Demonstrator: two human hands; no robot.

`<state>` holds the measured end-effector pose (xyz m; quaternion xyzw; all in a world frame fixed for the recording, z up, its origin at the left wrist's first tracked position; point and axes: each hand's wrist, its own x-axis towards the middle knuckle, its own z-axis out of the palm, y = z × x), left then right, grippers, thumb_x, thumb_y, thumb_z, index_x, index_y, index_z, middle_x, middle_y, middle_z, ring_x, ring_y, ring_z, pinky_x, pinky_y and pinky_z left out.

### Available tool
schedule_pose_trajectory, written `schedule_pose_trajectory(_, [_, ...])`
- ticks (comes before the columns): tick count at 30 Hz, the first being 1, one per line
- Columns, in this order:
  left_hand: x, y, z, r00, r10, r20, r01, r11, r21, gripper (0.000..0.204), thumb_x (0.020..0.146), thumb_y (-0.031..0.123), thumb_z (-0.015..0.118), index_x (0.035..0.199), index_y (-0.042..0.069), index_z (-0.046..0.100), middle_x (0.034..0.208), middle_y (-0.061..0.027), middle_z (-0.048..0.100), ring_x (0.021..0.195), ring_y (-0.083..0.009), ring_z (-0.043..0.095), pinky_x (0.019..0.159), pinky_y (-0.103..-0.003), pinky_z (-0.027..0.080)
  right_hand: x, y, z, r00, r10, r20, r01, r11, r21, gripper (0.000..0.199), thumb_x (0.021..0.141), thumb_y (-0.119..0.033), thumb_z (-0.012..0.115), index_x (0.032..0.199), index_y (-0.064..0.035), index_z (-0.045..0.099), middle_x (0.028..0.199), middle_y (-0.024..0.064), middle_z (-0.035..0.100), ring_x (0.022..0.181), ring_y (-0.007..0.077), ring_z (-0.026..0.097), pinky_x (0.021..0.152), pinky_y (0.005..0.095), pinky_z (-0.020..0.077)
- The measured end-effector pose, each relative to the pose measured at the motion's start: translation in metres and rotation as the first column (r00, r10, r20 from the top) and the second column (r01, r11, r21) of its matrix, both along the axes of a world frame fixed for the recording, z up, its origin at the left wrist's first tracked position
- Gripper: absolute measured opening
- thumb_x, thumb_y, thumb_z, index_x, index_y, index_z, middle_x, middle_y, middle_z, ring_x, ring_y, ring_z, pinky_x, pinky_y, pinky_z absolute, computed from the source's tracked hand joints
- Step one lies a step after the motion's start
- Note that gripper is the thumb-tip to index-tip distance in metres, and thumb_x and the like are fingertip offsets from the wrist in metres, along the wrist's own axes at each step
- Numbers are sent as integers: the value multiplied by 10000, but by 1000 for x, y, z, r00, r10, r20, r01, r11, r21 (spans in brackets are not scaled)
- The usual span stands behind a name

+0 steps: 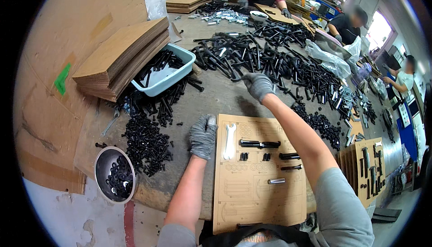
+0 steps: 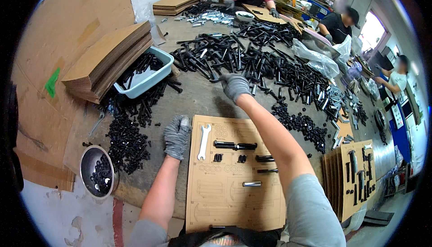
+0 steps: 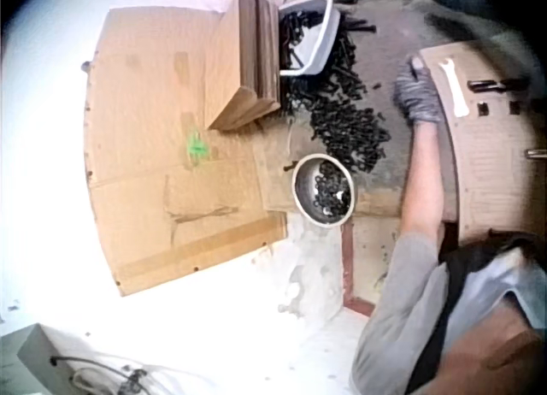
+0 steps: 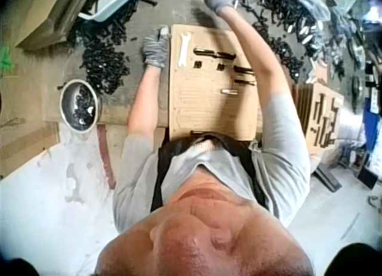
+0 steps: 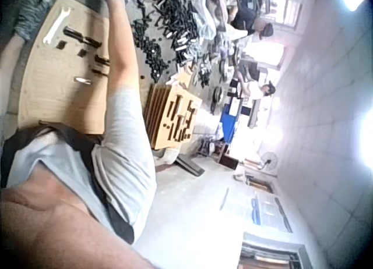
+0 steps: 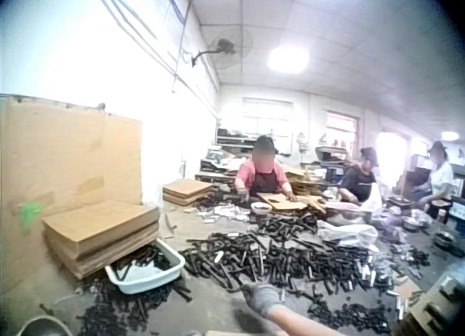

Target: The person sorts various metal hardware components, including bolts, nuts, washers, and tools like hammers and wrenches, from a large pile on a workbench. They place the items onto a cardboard template with printed outlines, arranging them into specific slots and positions.

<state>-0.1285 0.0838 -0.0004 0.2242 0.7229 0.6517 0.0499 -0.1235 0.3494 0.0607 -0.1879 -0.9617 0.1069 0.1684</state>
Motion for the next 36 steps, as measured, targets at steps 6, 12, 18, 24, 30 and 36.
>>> schedule_pose_trajectory(6, [-1, 0, 0, 1000, -4, 20, 4, 1000, 0, 177, 949, 190, 575, 915, 26, 631, 726, -14, 600, 653, -77, 527, 621, -273, 469, -89, -6, -13, 967, -169, 193, 169, 986, 16, 314, 840, -268, 578, 1097, -104, 650, 1043, 213, 658, 928, 390, 639, 791, 464, 511])
schedule_pose_trajectory(12, [-8, -8, -14, 997, 50, -63, -54, 996, -69, 204, 948, 213, 581, 956, 20, 644, 740, -26, 630, 653, -88, 553, 625, -280, 478, -87, -23, 21, 978, -147, 145, 166, 977, -130, 504, 772, -488, 640, 1076, -88, 681, 1059, 197, 667, 946, 356, 654, 789, 431, 518])
schedule_pose_trajectory(18, [-5, 0, -6, 1000, -4, 0, 4, 993, -120, 222, 947, 226, 587, 964, 14, 648, 750, -34, 637, 662, -95, 558, 642, -283, 482, -55, 18, -1, 884, -286, 369, 272, 958, 92, 463, 763, -439, 647, 1017, -55, 694, 1029, 205, 675, 958, 351, 654, 822, 430, 520])
schedule_pose_trajectory(24, [-9, -1, -12, 1000, 5, -27, -7, 997, -78, 236, 943, 239, 591, 955, 9, 647, 748, -46, 639, 669, -99, 562, 639, -294, 487, -57, 24, -1, 884, -152, 442, 160, 987, 19, 441, 763, -375, 629, 991, -4, 701, 1013, 243, 668, 940, 368, 661, 778, 463, 527])
schedule_pose_trajectory(30, [-4, -3, -1, 1000, -9, 11, 10, 989, -149, 237, 944, 257, 586, 941, 28, 648, 722, -50, 625, 665, -106, 559, 653, -307, 486, -23, 18, 7, 991, 30, 129, 115, 293, -949, 158, 838, -222, 672, 796, -71, 654, 717, 56, 658, 494, 126, 560, 396, 258, 421])
schedule_pose_trajectory(36, [-2, 4, -2, 997, 36, -70, -23, 985, 171, 335, 865, 159, 666, 1159, 19, 589, 913, -94, 674, 754, -167, 614, 698, -307, 507, 88, -48, 50, 996, 41, -83, -83, -4, -997, 134, 885, -211, 648, 872, -85, 603, 752, 48, 632, 583, 108, 567, 494, 237, 453])
